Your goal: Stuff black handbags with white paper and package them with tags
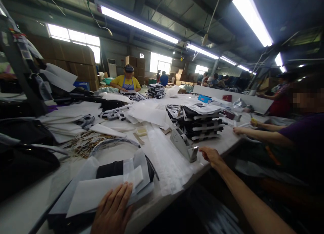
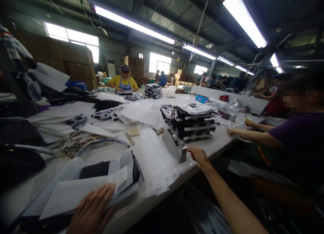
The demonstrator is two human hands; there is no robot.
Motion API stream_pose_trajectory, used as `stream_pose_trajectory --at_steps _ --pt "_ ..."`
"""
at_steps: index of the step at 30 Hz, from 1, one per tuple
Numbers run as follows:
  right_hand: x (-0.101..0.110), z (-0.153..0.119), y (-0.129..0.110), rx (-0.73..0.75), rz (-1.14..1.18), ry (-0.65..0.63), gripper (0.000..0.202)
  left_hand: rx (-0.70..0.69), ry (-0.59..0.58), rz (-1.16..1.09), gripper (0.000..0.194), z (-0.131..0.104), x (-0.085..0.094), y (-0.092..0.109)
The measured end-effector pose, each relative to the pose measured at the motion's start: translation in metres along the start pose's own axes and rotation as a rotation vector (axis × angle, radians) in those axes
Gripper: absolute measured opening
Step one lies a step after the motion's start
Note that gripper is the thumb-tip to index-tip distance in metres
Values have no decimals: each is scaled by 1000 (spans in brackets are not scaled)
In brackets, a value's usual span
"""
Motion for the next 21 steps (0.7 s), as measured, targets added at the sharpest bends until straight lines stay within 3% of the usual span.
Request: stream_pose_trajectory --at_steps 4,8,12,15,21 --pt "-9 -6 18 -89 19 3 23 0 1 2 43 1 2 0" --pt "2 -11 28 -115 -71 1 21 11 4 5 42 0 0 0" --pt "4 -27 18 -70 -132 -87 28 48 -17 -13 41 1 2 2" --pt "-28 -47 -32 99 -126 -329 34 141 -64 -69 38 4 8 3" --pt "-148 -120 -178 442 -269 -972 36 253 -163 -151 40 7 7 4"
Point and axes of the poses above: each hand's wrist, its own z-axis towards the middle knuckle, its own x-axis out of the back of the hand, y = z × x, the point moved 7 cm from there along z, towards the middle knuckle, and after that the axes turned 6 degrees about -x, right-handed, at the moved point
